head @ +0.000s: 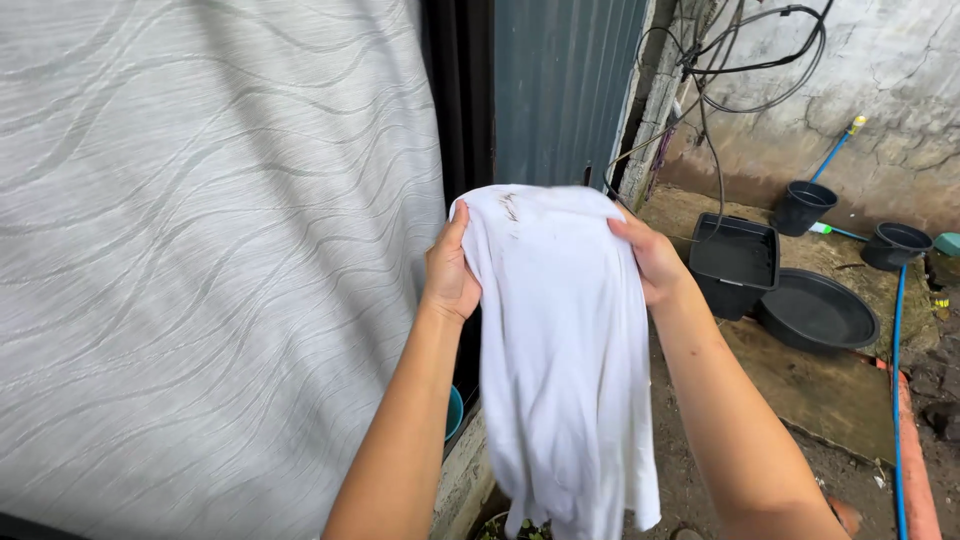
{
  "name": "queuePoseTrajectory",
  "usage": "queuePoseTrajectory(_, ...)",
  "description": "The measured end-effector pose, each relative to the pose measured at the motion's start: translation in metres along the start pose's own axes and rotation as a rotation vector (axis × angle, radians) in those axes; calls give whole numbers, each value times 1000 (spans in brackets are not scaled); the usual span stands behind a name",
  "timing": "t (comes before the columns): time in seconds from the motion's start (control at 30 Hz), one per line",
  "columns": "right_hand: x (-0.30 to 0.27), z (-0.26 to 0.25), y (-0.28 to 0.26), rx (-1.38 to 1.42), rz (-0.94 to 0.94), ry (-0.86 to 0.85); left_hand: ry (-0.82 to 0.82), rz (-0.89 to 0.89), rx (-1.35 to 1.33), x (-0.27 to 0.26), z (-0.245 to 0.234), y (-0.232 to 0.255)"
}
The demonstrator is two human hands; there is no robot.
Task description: Cleaning a sliding glass door with a spray bottle and a white cloth.
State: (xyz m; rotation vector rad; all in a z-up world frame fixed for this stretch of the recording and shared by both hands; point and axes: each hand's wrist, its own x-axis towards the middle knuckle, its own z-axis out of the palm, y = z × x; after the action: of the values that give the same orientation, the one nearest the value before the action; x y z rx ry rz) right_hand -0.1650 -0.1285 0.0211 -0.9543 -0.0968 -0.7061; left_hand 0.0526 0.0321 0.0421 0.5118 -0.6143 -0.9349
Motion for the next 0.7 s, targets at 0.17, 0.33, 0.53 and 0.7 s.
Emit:
queuePoseTrajectory(0.17, -35, -98, 25, -676, 313, -55, -23, 29, 58, 2, -7, -3)
queuePoseTrajectory(0.33, -45, -129, 31, -657, 354, -68, -28, 54, 116, 42, -42, -23)
queuePoseTrajectory(0.53, 57, 26, 13, -552, -145, 244, 154, -235, 1084, 28, -37, -32)
queuePoseTrajectory(0.7, 152, 113, 24, -1163, -577, 328, -154, -175, 947, 23, -48, -36)
